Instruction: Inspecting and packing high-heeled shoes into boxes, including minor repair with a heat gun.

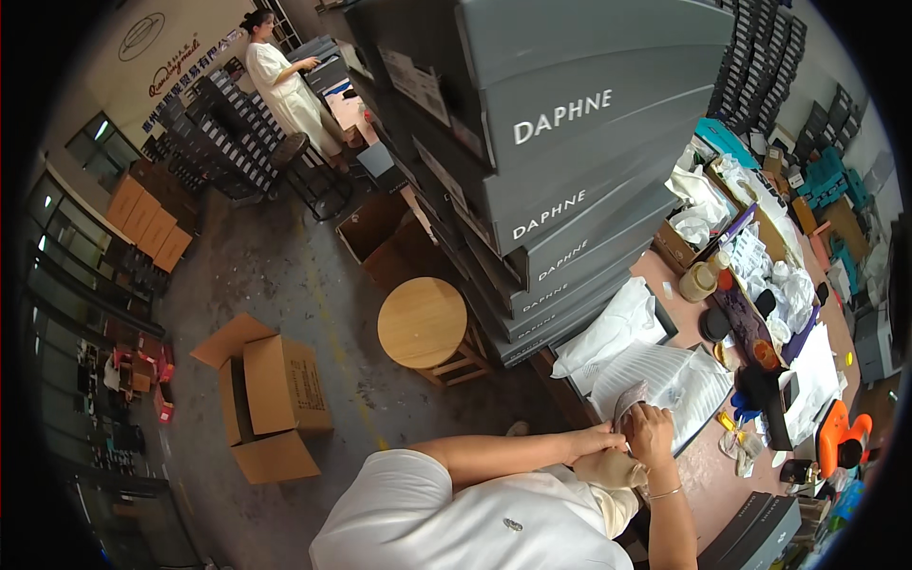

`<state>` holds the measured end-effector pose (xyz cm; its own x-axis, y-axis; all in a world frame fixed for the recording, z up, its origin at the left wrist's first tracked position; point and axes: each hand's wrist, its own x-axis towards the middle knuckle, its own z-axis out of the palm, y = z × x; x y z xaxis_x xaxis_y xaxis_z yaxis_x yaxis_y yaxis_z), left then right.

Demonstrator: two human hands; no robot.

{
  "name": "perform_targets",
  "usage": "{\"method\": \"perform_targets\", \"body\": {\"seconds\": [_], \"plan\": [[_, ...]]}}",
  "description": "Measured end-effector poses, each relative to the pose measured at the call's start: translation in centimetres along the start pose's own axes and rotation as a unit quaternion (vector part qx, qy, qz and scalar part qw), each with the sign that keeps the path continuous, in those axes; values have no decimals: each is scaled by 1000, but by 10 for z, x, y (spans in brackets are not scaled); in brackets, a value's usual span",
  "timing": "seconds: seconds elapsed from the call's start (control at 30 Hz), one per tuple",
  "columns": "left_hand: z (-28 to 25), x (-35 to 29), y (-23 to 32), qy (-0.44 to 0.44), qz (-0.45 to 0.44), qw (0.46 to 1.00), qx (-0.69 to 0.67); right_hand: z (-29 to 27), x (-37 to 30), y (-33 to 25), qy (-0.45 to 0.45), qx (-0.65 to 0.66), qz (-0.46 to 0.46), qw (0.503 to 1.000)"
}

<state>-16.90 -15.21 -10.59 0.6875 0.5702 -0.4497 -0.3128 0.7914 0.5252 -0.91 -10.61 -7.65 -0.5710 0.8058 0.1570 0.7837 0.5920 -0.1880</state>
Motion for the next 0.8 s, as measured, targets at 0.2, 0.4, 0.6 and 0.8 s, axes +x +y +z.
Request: {"method": "perform_targets", "body": {"seconds": [0.2,0.4,0.6,0.8], "plan": [[9,-4,-18,4,6,997,-76,-22,-11,-26,-32,68,67,995],[14,-7,-15,19,-6,999,-44,1,-27,-13,4,85,59,995],[-6,-8,6,67,-21,997,-23,-38,-63,25,77,-10,212,974],[8,4,-2,15,52,994,95,-46,-21,-19,-116,412,239,872]]}}
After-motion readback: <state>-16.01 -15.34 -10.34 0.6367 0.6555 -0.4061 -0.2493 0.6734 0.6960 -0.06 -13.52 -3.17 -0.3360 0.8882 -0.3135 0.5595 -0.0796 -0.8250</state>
